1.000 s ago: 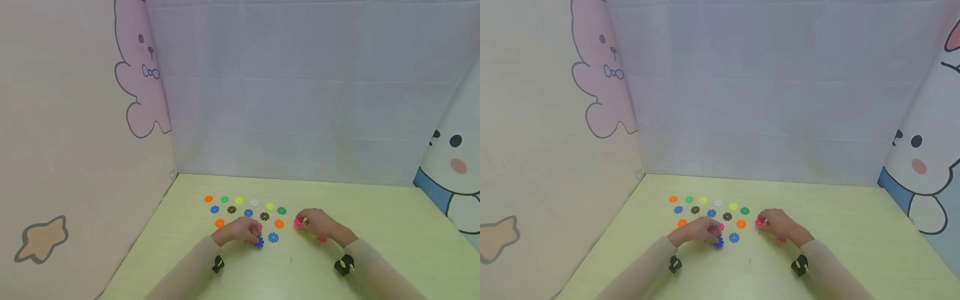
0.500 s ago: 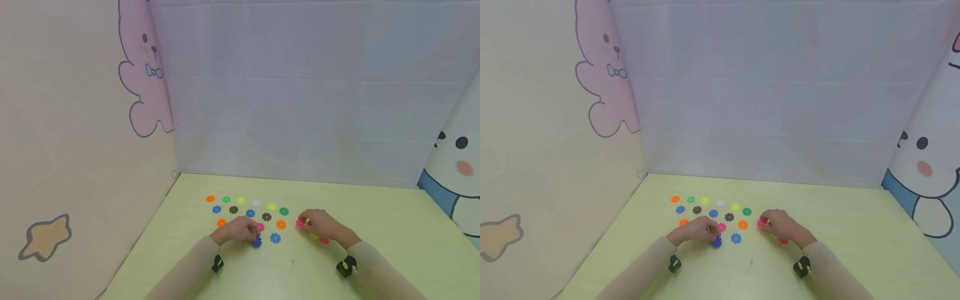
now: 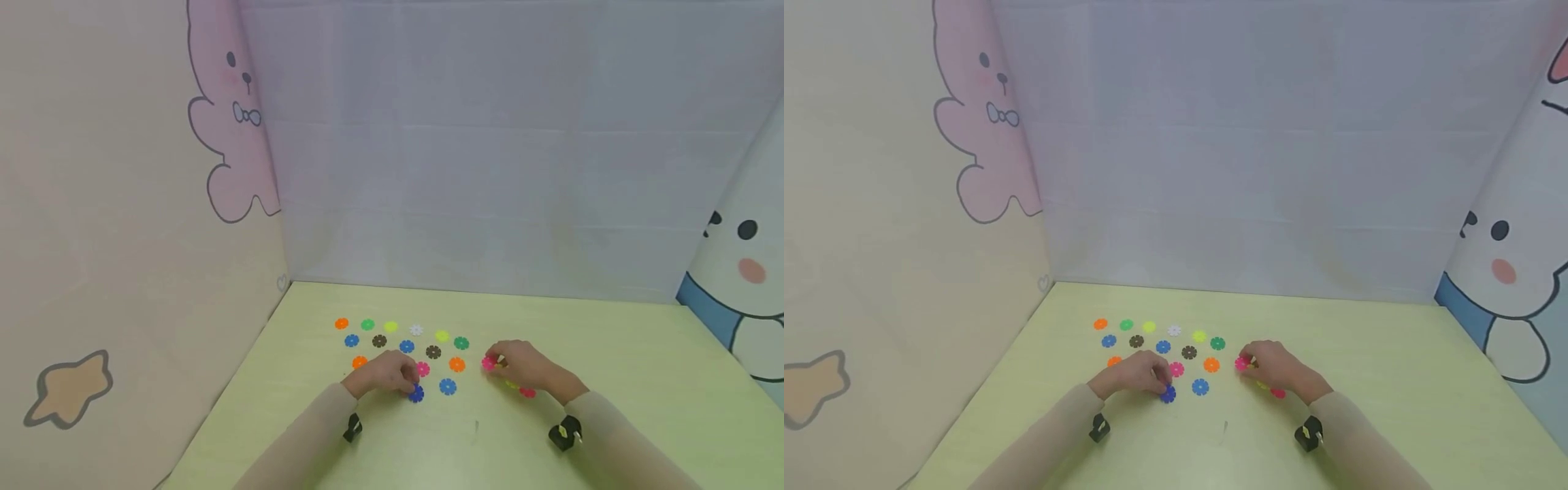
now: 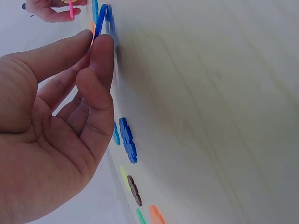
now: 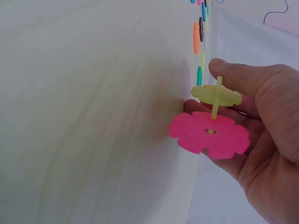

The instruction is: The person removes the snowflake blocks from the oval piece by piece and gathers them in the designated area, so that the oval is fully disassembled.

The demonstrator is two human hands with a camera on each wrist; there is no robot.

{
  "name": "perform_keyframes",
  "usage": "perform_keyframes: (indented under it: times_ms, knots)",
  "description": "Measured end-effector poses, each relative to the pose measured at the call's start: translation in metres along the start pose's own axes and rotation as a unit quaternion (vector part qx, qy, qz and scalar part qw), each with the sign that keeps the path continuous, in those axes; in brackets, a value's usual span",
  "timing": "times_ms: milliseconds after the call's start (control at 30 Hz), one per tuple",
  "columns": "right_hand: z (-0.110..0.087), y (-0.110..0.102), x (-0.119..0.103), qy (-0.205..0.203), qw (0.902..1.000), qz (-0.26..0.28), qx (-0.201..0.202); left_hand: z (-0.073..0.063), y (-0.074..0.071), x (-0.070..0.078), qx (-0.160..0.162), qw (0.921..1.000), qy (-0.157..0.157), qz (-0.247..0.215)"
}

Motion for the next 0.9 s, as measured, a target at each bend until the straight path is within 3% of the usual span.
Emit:
perform_keyframes:
  times_ms: [567,900]
  knots:
    - [0.003,0.000,-0.001,0.015,0.9999,0.000,-0.007,0.001,-0.004,0.001,-0.003,0.9999,0.008,-0.009]
    - [0.008,0.000,-0.005,0.011,0.9996,0.027,0.000,0.008,-0.002,0.022,0.034,0.9935,0.013,-0.108]
Point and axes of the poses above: each hand's wrist, its own z-axis towards the middle knuckle, its own y-axis out of the palm, x = y × z, the point moved 3 cm from there along z, towards the middle knuckle, and after that the axes turned 5 degrees about -z, right-handed, at the moved point
